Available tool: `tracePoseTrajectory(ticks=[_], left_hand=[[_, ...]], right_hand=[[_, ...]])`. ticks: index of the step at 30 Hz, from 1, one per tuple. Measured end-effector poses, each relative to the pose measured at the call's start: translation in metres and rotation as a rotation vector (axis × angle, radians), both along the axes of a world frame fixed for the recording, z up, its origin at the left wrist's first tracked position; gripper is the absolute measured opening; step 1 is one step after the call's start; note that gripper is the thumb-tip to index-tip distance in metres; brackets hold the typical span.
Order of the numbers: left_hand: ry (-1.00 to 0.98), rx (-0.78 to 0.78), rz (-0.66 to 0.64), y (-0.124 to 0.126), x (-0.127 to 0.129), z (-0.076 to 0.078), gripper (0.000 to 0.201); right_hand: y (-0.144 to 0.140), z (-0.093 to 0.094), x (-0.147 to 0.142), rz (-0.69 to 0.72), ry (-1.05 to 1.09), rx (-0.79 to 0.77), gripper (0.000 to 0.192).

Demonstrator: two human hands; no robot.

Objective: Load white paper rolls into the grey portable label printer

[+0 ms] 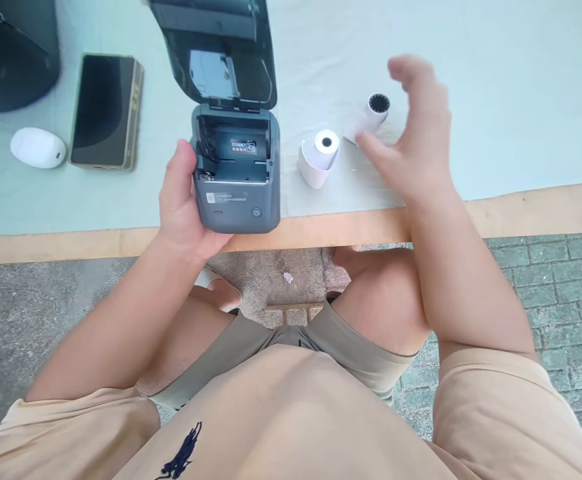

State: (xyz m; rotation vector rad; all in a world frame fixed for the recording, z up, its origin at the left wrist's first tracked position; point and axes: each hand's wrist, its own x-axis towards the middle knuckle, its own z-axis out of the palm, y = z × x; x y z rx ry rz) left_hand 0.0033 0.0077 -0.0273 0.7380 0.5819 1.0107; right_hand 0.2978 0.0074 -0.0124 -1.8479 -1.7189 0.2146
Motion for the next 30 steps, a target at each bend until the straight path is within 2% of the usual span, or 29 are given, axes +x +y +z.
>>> tracePoseTrajectory(ticks=[2, 4, 7, 10, 13, 15, 18, 20, 22, 24, 26, 30], left_hand=[[-0.005, -0.009, 0.002, 0.0, 0.0, 0.0, 0.047], [-0.013, -0.021, -0.011, 0.0, 0.0, 0.0, 0.047], [-0.031, -0.033, -0.024, -0.001, -0.001, 0.001, 0.047], [-0.049, -0.033, -0.022, -0.002, -0.001, 0.0, 0.049], [-0.06, -0.038, -0.018, -0.003, -0.001, -0.002, 0.054], [-0.063, -0.049, -0.006, -0.003, -0.001, -0.003, 0.055], [-0.064, -0.065, 0.01, -0.003, -0.001, -0.004, 0.055], [-0.067, -0.058, 0.011, -0.003, -0.002, -0.004, 0.054], [-0.069, -0.047, 0.005, -0.004, -0.002, -0.005, 0.052], [-0.059, -0.044, -0.002, -0.005, -0.003, -0.006, 0.05], [-0.041, -0.048, 0.004, -0.005, -0.004, -0.006, 0.047], [-0.027, -0.057, 0.004, -0.005, -0.003, -0.005, 0.049]], right_hand=[[-0.01, 0.006, -0.006, 0.072, -0.047, 0.197, 0.066], [-0.017, 0.007, -0.013, 0.15, -0.045, 0.266, 0.063], [-0.018, -0.002, -0.026, 0.309, 0.036, 0.073, 0.069], [-0.009, -0.015, -0.037, 0.38, 0.086, -0.05, 0.063], [-0.001, -0.022, -0.044, 0.364, 0.12, -0.048, 0.063], [0.001, -0.022, -0.048, 0.341, 0.218, -0.014, 0.065], [0.003, -0.016, -0.053, 0.297, 0.535, 0.028, 0.057], [0.005, -0.01, -0.054, 0.199, 0.814, 0.017, 0.05], [0.006, -0.005, -0.055, 0.126, 1.075, -0.1, 0.045], [0.007, 0.0, -0.057, 0.145, 1.259, -0.278, 0.042], [0.006, 0.003, -0.062, 0.202, 1.326, -0.354, 0.038], [0.001, 0.009, -0.077, 0.204, 1.318, -0.28, 0.039]])
